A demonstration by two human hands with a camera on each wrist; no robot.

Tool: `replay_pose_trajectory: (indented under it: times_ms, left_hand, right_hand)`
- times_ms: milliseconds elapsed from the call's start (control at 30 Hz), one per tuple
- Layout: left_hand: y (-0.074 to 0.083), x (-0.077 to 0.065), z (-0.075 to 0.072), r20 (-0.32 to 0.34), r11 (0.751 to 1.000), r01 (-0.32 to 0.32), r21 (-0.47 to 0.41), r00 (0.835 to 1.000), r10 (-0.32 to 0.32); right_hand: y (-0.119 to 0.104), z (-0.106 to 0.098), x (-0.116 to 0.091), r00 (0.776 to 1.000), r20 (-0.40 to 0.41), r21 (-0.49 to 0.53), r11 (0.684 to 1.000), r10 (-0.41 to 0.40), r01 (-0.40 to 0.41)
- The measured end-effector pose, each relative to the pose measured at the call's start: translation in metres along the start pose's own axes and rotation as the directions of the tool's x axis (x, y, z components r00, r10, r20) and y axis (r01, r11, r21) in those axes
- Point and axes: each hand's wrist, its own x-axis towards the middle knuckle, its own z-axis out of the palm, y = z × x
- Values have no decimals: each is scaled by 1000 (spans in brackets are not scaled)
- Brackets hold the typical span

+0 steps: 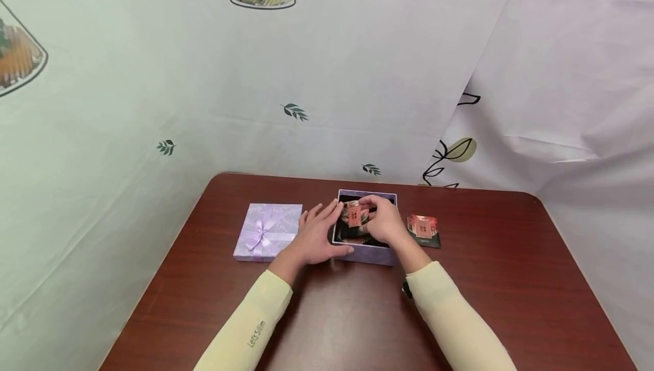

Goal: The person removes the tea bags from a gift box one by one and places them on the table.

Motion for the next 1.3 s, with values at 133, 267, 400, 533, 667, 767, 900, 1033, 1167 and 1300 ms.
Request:
replay_pose_trajectory:
  times_ms: [133,267,400,533,667,767,900,1033,1167,1300]
  left_hand:
    - [-1,0,1,5,1000,13,0,1000,-13]
    - [-1,0,0,10,1000,23,-6,1000,-23]
    - [-2,0,-1,17,1000,23,-13,1000,-23]
    - [-2,0,0,7,1000,16,-11,1000,-16]
    - [-2,0,0,-10,1000,7,-13,1000,-7]
    - [-2,0,0,-17,1000,4,-13,1000,-4]
    - [0,-1,0,-10,1000,14,-2,1000,-14]
    - [-1,-1,1,-9,1000,14,0,1000,-14]
    - [0,-1,3,-11,1000,6,-8,1000,-6]
    - [0,-1,3,-7,1000,11,1,1000,-10]
  right_hand:
    - [-5,-6,-5,1000,-15,7,1000,-7,7]
    - [-10,-12,-11,999,-27,17,1000,-21,22]
    - [-12,-21,-16,998,-50,43,998,-35,37]
    - [-9,-32,-21,997,-73,78,996,-36,42]
    - [-4,-42,-26,994,-99,113,992,-37,48]
    - [0,-48,-31,993,-113,130,991,-25,40]
    - [6,-51,-35,993,-121,140,990,-7,24]
    - [11,-52,-37,993,-115,186,982,2,20]
    - [16,-54,-39,995,-98,255,967,11,14]
    - [21,-58,-41,995,-96,305,952,21,10]
